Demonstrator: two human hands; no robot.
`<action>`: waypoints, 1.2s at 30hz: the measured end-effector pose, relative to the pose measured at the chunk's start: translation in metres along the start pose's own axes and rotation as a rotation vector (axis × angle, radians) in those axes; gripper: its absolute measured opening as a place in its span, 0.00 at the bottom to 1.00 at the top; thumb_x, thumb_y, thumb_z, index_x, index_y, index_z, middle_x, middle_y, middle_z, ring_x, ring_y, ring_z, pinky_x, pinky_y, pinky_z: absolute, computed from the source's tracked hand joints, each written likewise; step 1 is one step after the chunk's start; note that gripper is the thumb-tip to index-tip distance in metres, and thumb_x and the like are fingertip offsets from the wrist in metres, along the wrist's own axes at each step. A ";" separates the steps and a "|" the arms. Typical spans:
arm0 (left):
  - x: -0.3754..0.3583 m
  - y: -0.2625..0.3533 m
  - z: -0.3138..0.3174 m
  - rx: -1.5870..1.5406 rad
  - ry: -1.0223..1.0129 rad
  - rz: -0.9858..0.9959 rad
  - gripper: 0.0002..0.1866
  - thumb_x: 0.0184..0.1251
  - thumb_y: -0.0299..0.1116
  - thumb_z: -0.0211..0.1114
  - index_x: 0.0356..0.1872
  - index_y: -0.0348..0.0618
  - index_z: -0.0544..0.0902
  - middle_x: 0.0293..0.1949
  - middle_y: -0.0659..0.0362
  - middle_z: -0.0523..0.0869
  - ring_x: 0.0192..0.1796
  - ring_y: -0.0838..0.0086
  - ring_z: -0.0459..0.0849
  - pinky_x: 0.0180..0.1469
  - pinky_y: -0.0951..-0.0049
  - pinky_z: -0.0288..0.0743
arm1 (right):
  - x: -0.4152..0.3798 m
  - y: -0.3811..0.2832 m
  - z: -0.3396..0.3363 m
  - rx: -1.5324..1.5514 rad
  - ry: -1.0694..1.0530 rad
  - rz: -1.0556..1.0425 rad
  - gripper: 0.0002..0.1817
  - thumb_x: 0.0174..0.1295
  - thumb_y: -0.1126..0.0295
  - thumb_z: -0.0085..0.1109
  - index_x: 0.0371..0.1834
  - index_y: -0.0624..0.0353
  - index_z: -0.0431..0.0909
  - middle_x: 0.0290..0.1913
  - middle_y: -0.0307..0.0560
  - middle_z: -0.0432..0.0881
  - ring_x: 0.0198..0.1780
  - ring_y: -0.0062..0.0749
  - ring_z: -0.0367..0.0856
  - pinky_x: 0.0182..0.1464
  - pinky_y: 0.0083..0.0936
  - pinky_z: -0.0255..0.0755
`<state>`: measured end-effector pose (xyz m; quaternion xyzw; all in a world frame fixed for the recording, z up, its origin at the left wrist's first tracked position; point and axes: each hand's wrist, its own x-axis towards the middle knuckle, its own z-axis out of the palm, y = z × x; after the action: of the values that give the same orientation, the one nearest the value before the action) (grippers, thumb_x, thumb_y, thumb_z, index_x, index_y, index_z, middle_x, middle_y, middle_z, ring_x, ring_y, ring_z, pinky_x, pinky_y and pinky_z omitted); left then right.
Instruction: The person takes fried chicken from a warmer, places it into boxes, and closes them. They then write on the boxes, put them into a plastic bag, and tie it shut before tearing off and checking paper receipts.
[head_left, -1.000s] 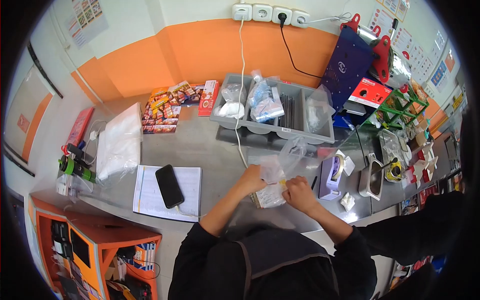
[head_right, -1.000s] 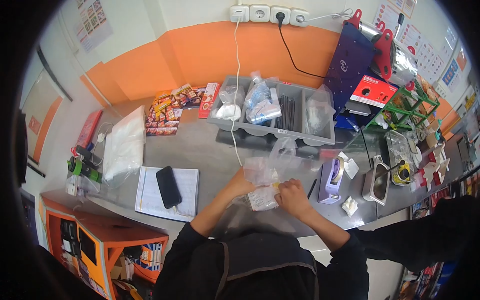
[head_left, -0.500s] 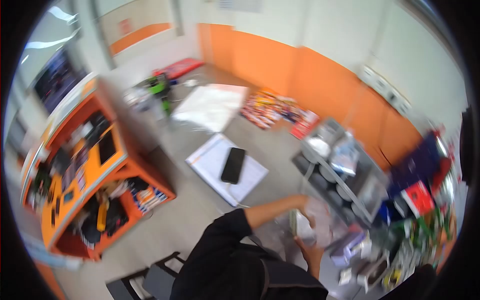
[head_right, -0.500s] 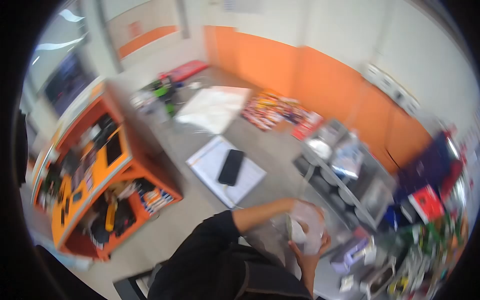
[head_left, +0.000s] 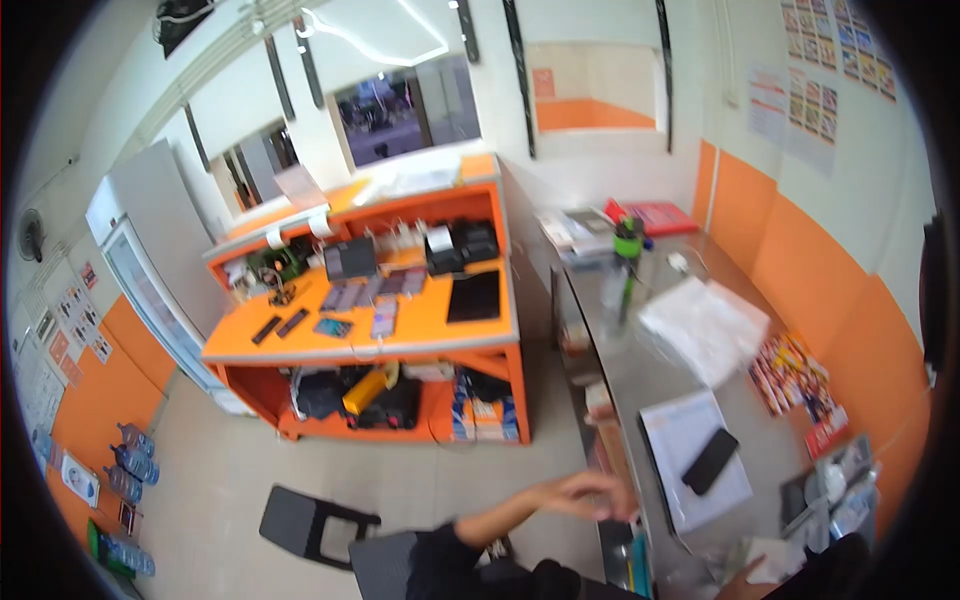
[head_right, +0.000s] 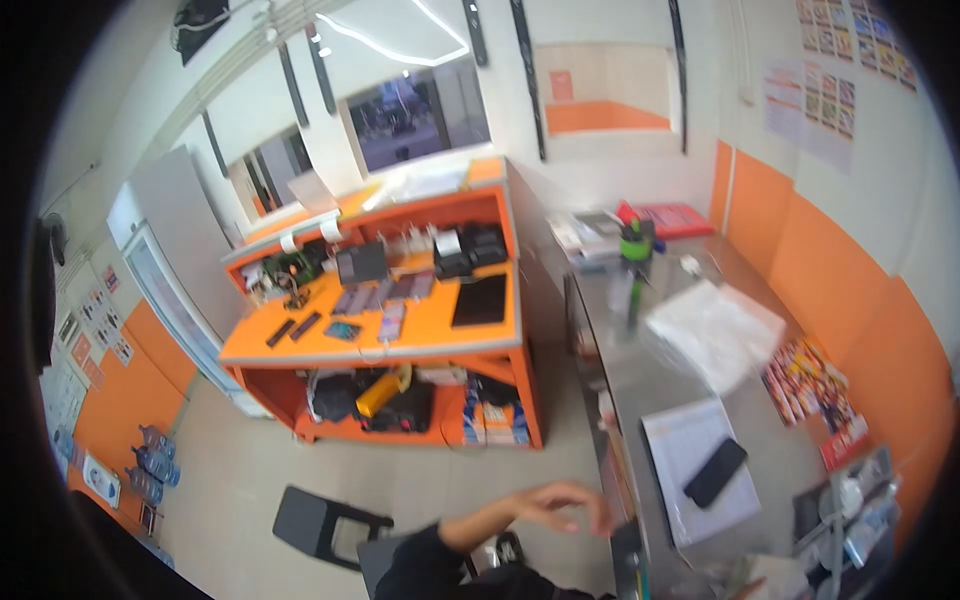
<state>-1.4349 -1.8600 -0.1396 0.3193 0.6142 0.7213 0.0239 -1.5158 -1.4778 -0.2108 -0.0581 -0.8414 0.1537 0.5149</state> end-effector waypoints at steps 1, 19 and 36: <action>-0.055 -0.013 -0.008 0.015 0.223 -0.101 0.12 0.69 0.39 0.58 0.41 0.40 0.78 0.44 0.59 0.80 0.50 0.72 0.77 0.52 0.71 0.70 | -0.008 -0.027 0.002 0.267 0.053 0.052 0.38 0.55 0.70 0.59 0.65 0.73 0.50 0.56 0.65 0.64 0.54 0.55 0.71 0.55 0.46 0.70; -0.357 0.079 -0.171 0.600 1.794 -0.506 0.11 0.66 0.32 0.62 0.44 0.37 0.77 0.42 0.57 0.84 0.49 0.73 0.82 0.53 0.74 0.72 | -0.229 -0.739 0.251 1.417 -1.466 -0.485 0.07 0.54 0.70 0.64 0.34 0.59 0.79 0.31 0.44 0.81 0.33 0.39 0.81 0.40 0.30 0.76; -0.484 0.097 -0.302 0.458 2.259 -0.489 0.13 0.66 0.31 0.63 0.49 0.40 0.77 0.39 0.57 0.84 0.43 0.77 0.82 0.45 0.75 0.75 | -0.407 -1.226 0.139 1.254 -0.892 -1.019 0.54 0.42 0.57 0.74 0.70 0.61 0.49 0.71 0.54 0.52 0.75 0.46 0.45 0.69 0.56 0.43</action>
<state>-1.1635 -2.3536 -0.2731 -0.6303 0.4468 0.4440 -0.4538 -1.3761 -2.7695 -0.2244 0.6736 -0.6485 0.3441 0.0856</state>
